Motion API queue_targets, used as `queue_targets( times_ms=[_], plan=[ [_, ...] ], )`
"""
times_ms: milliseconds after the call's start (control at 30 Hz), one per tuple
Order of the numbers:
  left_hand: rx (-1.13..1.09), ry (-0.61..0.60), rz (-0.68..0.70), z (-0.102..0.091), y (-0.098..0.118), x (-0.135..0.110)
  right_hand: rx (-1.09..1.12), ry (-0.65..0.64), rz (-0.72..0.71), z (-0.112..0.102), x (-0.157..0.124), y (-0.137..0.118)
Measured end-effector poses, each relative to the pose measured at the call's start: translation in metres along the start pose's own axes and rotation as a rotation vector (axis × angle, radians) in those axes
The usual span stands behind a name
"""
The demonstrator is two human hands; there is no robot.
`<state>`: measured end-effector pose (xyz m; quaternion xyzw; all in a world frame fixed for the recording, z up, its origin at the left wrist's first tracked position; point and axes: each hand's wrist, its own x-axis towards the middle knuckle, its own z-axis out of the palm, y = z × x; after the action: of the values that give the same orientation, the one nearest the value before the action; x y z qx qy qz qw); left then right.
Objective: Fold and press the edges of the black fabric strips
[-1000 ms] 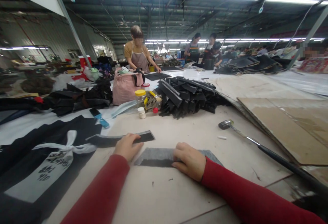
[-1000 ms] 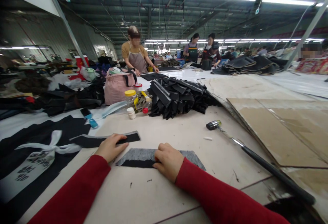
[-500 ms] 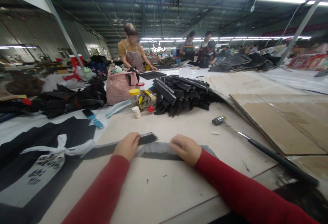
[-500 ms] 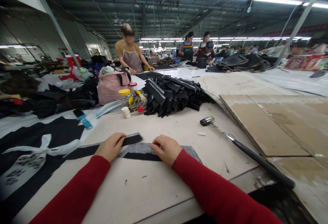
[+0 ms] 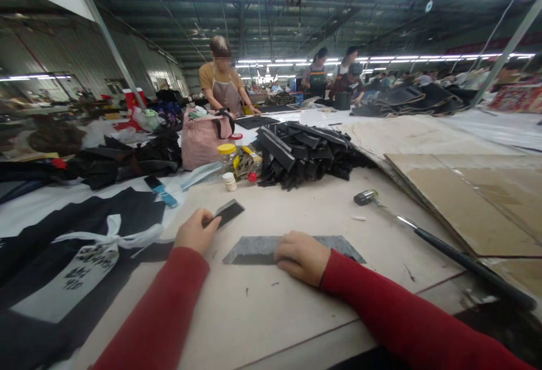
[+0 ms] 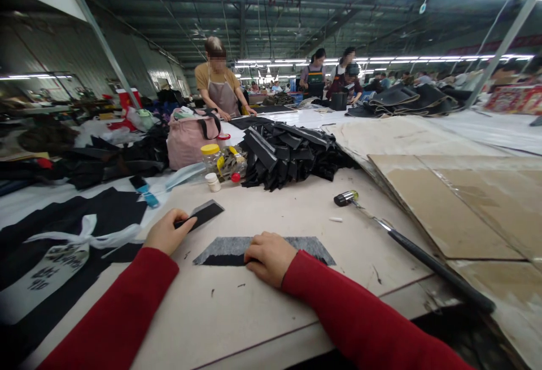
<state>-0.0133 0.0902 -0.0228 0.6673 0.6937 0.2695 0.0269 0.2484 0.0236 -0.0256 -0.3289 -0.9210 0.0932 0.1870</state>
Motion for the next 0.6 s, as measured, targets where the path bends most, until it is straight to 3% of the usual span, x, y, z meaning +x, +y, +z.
queue_targets(
  times_ms=[100,167,267,333,400,467,600],
  plan=[
    [-0.171,0.078,0.004,-0.009,0.012,-0.006,0.043,-0.006,-0.018,-0.002,-0.001,-0.002],
    [-0.254,0.043,0.065,-0.015,0.024,-0.013,0.065,0.043,0.0,-0.005,-0.001,-0.003],
    [-0.342,-0.06,0.174,-0.022,0.043,-0.024,0.132,0.238,0.089,-0.011,0.001,-0.001],
    [-0.362,-0.116,0.247,-0.026,0.053,-0.031,0.251,0.412,0.213,-0.016,0.002,0.0],
    [-0.353,-0.172,0.33,-0.029,0.061,-0.037,0.386,0.505,0.337,-0.019,0.003,0.001],
    [-0.338,-0.209,0.404,-0.032,0.066,-0.041,0.472,0.477,0.39,-0.02,0.003,0.001],
    [-0.309,-0.179,0.44,-0.036,0.071,-0.043,0.567,0.398,0.295,-0.018,0.002,0.001]
  ],
)
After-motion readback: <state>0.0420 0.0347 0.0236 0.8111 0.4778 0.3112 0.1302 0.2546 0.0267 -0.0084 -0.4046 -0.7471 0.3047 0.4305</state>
